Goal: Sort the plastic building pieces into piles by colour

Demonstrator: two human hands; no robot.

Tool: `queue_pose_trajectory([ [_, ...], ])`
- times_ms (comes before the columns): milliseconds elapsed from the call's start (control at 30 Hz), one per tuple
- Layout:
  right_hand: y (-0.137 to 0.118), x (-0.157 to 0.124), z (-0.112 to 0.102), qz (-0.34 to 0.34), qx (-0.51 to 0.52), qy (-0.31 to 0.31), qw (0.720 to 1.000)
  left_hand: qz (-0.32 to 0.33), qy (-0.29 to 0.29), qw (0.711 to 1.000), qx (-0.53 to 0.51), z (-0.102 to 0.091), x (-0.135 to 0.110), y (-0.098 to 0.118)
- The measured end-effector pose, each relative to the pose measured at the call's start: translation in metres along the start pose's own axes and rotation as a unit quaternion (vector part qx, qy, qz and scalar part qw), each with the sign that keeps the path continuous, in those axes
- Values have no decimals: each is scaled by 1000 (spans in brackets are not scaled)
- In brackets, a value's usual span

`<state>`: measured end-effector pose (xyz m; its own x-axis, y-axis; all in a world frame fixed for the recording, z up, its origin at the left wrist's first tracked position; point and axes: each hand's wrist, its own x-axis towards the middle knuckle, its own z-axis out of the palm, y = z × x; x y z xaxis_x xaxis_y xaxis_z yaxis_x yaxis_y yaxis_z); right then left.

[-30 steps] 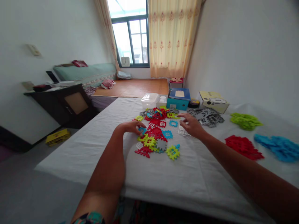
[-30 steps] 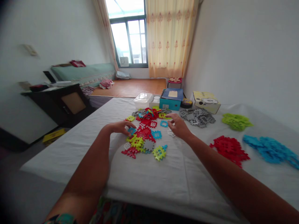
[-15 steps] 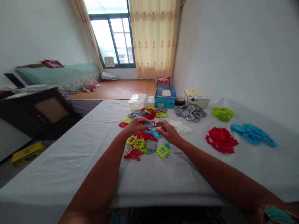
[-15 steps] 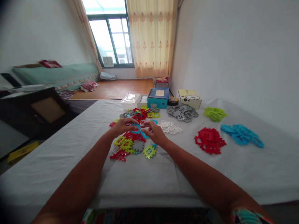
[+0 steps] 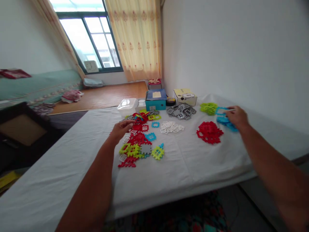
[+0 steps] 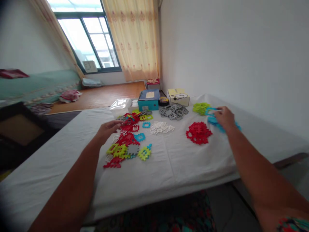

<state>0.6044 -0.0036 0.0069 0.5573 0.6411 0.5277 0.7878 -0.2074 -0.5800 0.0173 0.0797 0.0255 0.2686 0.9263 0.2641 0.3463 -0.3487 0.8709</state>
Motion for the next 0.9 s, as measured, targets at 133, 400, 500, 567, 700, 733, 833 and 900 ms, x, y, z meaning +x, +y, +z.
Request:
queue_pose_trajectory([
  [133,65,20,-17,39,-125,-5,991,22,-79,996,40,3,-3,1],
  [400,-71,-42,24,-242,-6,-86,967,151,-419,883,151,22,-20,28],
  [500,-132,-81,43,-308,87,-164,933,173,-426,863,208,24,-24,27],
  [567,-163,-104,51,-339,121,-230,904,177,-397,870,232,21,-22,19],
  [700,-205,-145,58,-389,127,-406,817,158,-276,908,273,9,-11,-3],
  [733,-212,-155,60,-394,116,-446,796,147,-235,917,286,6,-9,-8],
  [833,-225,-180,73,-402,87,-504,760,124,-126,932,315,0,-2,-21],
  [900,-235,-191,90,-405,83,-498,762,130,-82,937,313,-3,0,-26],
])
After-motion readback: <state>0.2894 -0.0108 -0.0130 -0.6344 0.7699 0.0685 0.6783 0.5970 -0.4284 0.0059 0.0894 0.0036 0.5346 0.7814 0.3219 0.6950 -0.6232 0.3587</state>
